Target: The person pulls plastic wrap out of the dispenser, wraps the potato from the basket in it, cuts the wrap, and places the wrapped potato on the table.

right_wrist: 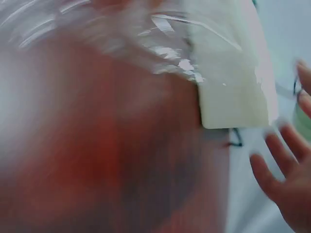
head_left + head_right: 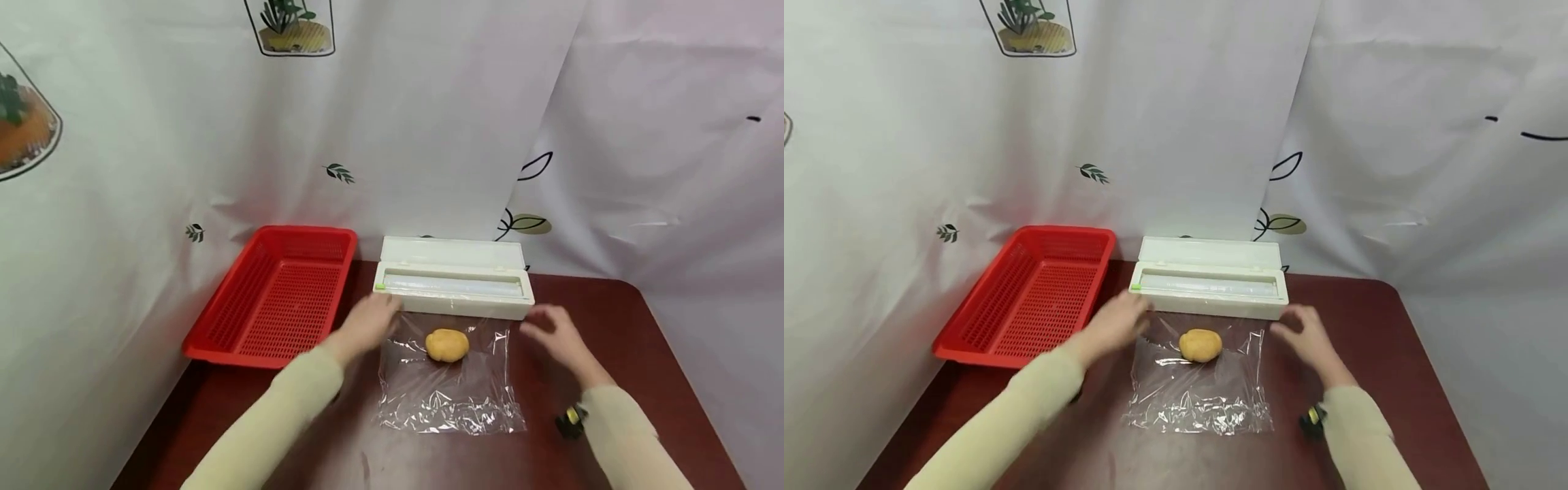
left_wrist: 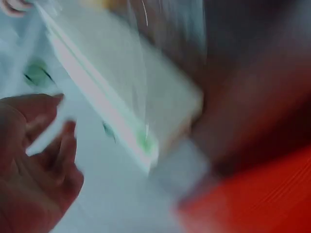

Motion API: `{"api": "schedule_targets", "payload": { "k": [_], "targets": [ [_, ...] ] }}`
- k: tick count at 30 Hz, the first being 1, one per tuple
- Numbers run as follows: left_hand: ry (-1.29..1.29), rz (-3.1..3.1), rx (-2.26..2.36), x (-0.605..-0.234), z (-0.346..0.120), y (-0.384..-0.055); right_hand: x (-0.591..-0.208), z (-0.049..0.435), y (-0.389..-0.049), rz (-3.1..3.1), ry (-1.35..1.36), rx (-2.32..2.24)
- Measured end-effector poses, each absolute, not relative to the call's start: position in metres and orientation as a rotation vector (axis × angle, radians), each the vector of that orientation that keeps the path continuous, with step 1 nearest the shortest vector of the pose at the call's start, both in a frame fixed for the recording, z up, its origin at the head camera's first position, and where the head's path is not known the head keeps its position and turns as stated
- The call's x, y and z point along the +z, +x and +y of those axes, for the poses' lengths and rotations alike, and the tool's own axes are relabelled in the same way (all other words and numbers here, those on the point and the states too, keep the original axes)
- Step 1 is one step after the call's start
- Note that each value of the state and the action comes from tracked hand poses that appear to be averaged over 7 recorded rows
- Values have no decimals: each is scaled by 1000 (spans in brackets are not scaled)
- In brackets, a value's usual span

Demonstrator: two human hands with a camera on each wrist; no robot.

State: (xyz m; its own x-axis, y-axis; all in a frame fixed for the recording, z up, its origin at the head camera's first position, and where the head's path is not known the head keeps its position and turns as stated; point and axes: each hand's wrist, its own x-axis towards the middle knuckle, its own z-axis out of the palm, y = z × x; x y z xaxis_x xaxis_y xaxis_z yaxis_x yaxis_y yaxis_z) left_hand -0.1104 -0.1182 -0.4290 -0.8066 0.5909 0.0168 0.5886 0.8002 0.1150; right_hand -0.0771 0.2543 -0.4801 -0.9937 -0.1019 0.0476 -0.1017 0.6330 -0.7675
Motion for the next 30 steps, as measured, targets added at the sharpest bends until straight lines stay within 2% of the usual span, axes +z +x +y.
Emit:
{"api": "schedule_targets", "payload": {
  "k": [3, 6, 11, 14, 17, 21, 23, 26, 30],
  "targets": [
    [1047, 2705, 368, -454, -137, -62, -488, 248, -37, 2862, -536, -1069],
    [1099, 2602, 374, -484, -154, -30, -502, 241, -3, 2888, -768, -834],
    [1265, 2722, 417, -510, -160, -16, -521, 237, 19, 3046, -994, -722],
    [1168, 2707, 632, -509, -157, -19, -518, 238, 19, 3076, -1015, -835],
    [819, 2547, 1101, -504, -151, -31, -506, 240, 11, 2954, -820, -1117],
    [228, 2269, 1757, -503, -134, -61, -492, 236, -21, 2705, -308, -1503],
    [39, 2232, 1926, -509, -123, -76, -491, 229, -41, 2663, -72, -1574],
    [-45, 2479, 1827, -518, -110, -89, -499, 217, -65, 2741, 126, -1494],
    [136, 3003, 1164, -526, -101, -92, -515, 207, -75, 2923, 103, -1126]
  ]
}}
